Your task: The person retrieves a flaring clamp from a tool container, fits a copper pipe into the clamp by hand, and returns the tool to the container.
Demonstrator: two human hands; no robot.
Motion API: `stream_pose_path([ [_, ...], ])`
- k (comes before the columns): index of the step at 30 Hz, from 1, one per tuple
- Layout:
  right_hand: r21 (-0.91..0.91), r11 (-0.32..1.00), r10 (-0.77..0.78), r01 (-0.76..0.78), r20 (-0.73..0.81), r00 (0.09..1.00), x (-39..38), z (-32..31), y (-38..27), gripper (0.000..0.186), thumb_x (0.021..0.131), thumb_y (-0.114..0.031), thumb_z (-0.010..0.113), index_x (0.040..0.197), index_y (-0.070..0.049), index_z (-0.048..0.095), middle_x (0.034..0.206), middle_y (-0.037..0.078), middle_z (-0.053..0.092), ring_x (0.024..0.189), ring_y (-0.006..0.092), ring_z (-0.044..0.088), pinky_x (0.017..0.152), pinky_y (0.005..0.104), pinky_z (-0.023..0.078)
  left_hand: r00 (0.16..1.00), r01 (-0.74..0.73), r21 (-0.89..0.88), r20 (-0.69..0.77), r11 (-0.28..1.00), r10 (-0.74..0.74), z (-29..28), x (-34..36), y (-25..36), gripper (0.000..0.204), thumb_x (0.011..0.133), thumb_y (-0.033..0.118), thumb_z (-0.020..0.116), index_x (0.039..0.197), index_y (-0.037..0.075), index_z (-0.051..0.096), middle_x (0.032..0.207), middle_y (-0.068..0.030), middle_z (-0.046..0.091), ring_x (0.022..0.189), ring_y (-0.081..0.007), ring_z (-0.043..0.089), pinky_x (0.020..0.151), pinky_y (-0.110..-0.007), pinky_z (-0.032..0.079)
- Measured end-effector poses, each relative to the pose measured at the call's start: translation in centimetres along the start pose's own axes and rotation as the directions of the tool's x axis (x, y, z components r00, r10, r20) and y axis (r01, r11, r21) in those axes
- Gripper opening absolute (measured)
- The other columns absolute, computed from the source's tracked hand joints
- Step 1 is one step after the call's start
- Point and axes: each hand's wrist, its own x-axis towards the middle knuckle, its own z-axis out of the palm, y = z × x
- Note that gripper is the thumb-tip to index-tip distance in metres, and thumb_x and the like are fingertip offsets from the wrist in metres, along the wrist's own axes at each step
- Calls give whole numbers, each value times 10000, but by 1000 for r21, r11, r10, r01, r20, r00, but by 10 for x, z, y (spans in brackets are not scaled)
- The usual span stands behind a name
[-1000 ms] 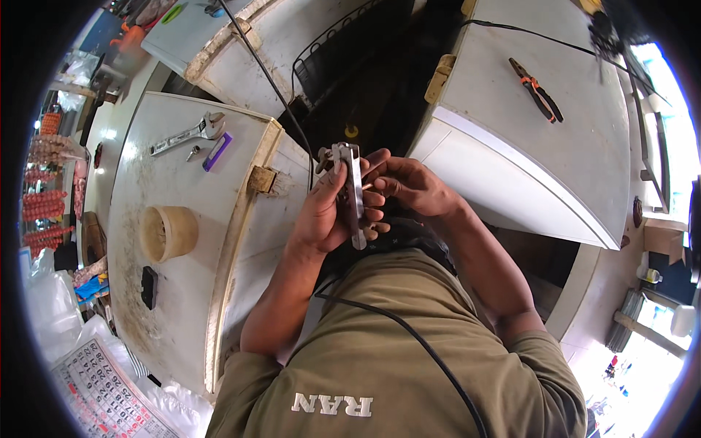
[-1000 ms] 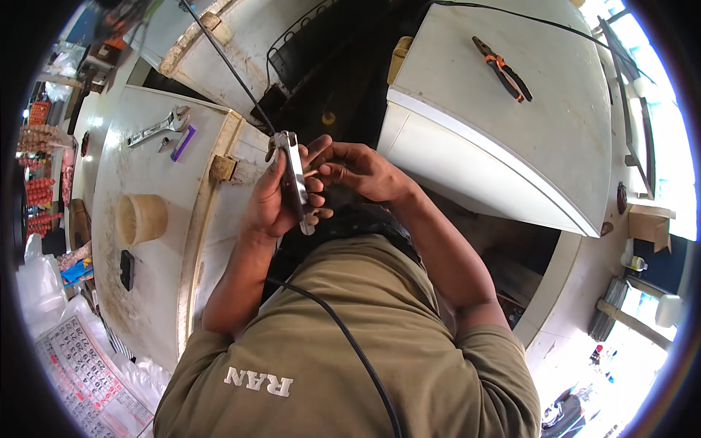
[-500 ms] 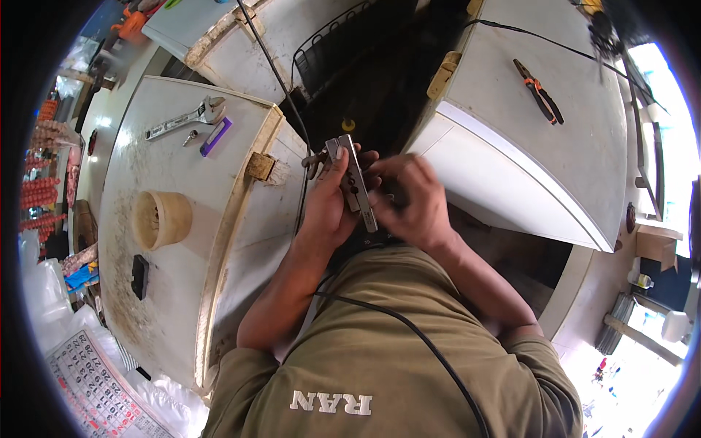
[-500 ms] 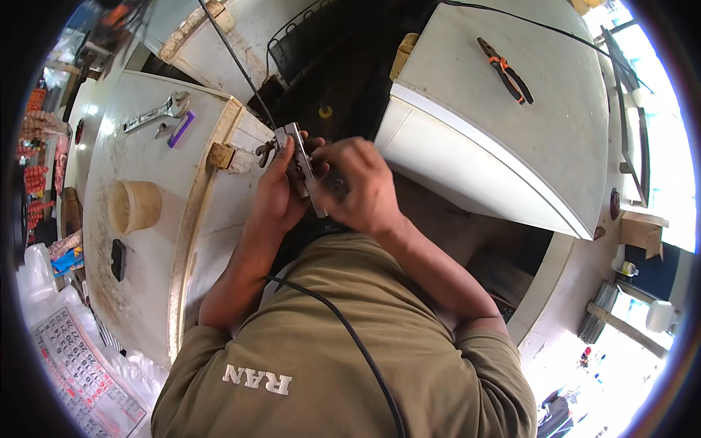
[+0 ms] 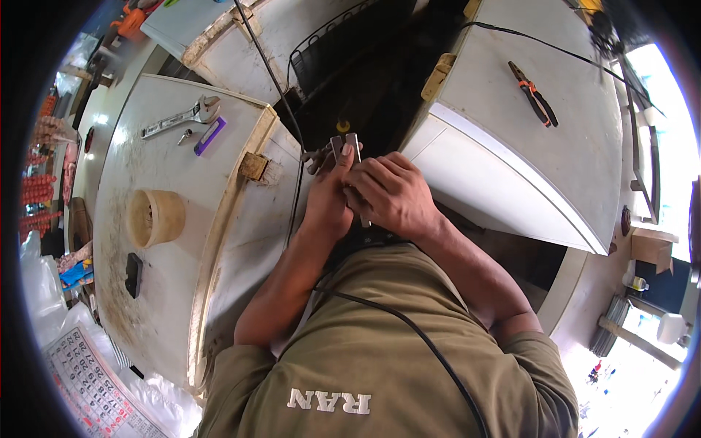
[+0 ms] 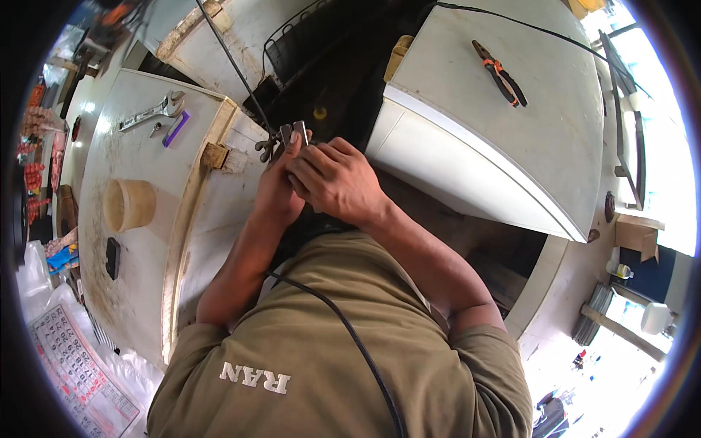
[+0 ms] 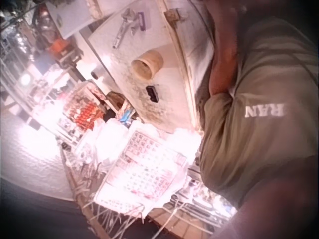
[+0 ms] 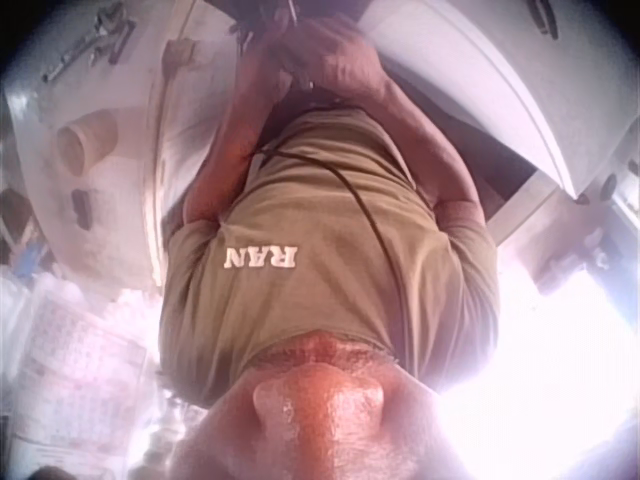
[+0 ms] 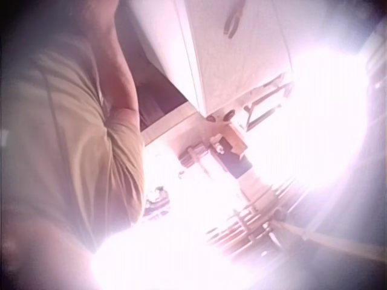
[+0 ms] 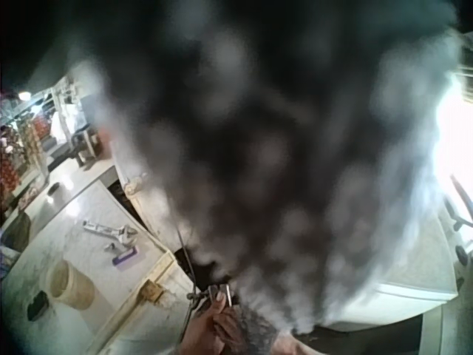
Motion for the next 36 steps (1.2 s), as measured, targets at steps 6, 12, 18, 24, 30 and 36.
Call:
stream_pose_path([
  [6,61,998,-25,32,-124,992,-5,-15,0,303,814,-80,868,1062,-35,699,1038,81,763,815,227,759,681,345,599,998,-12,-138,51,990,19,22,3,3,375,1100,301,693,1369,42,661,1288,-70,712,1161,-189,683,979,-343,558],
  [12,402,916,135,5,-320,938,8,-38,-18,111,1018,-93,693,1075,-6,657,1021,142,749,794,243,734,688,331,590,996,-12,66,94,998,6,28,4,4,336,1117,322,655,1311,48,670,1281,-119,745,1181,-211,708,1014,-414,590],
  [18,848,-381,817,-368,495,294,-24,-8,35,267,1158,-224,531,1266,12,594,1096,163,744,917,238,746,751,348,607,968,71,-72,245,995,-52,29,2,21,391,1161,396,532,1364,83,648,1349,-58,695,1202,-211,700,933,-491,652],
  [24,779,-425,768,-461,580,273,-13,4,37,282,1149,-221,556,1287,23,586,1068,150,742,795,220,727,579,323,557,965,11,18,263,1000,-15,38,3,31,389,1152,371,560,1445,121,618,1368,-9,661,1249,-213,656,905,-518,664],
  [30,701,-504,646,-504,694,318,-15,1,44,273,1153,-262,543,1251,-20,623,939,98,714,704,186,669,493,296,491,918,203,-53,359,978,-171,23,8,24,340,1139,343,603,1294,52,687,1135,-32,729,1034,-153,712,800,-414,676],
  [36,615,-520,659,-593,731,180,-13,8,42,258,1161,-268,510,1224,-56,642,853,51,670,611,149,599,442,283,431,941,189,-28,290,982,-173,24,7,14,345,1145,354,583,1317,73,685,1163,-30,720,1032,-170,714,836,-459,665],
])
